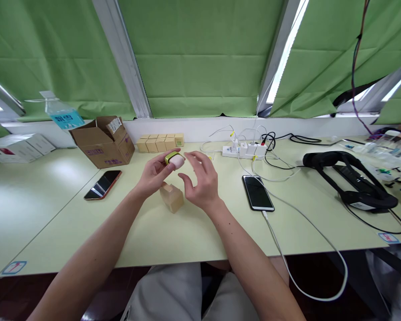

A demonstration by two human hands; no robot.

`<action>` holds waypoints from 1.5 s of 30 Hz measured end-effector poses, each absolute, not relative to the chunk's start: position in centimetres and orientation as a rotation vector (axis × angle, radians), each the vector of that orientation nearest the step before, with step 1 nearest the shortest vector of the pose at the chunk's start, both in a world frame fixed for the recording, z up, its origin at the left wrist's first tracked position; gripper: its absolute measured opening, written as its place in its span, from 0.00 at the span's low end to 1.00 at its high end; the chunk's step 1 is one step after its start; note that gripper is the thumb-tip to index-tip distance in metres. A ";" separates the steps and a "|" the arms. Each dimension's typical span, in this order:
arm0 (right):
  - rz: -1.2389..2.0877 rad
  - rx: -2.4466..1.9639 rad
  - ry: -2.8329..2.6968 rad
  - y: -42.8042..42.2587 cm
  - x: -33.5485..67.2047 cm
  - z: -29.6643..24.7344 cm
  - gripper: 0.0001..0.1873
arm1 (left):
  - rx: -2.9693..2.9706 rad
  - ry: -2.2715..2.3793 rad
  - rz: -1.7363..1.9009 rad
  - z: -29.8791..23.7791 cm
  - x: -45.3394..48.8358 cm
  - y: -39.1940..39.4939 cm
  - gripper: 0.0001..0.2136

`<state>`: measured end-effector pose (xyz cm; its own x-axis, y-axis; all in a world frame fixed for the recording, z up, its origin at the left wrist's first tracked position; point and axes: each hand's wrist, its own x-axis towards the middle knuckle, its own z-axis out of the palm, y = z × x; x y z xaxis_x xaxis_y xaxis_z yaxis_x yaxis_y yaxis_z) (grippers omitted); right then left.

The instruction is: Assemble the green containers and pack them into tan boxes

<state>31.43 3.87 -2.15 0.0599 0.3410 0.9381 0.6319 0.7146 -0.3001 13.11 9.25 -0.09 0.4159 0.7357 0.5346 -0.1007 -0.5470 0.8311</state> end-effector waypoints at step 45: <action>-0.898 -0.774 -1.659 5.4 31.6 -4.1 0.16 | 1.771 0.492 1.142 0.0 13.8 8.3 0.29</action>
<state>31.60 5.43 -4.07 -0.2426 0.0549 0.9686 0.8411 0.5094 0.1818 13.78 8.32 -0.02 0.4850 0.7279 0.4848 -0.1475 -0.4783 0.8657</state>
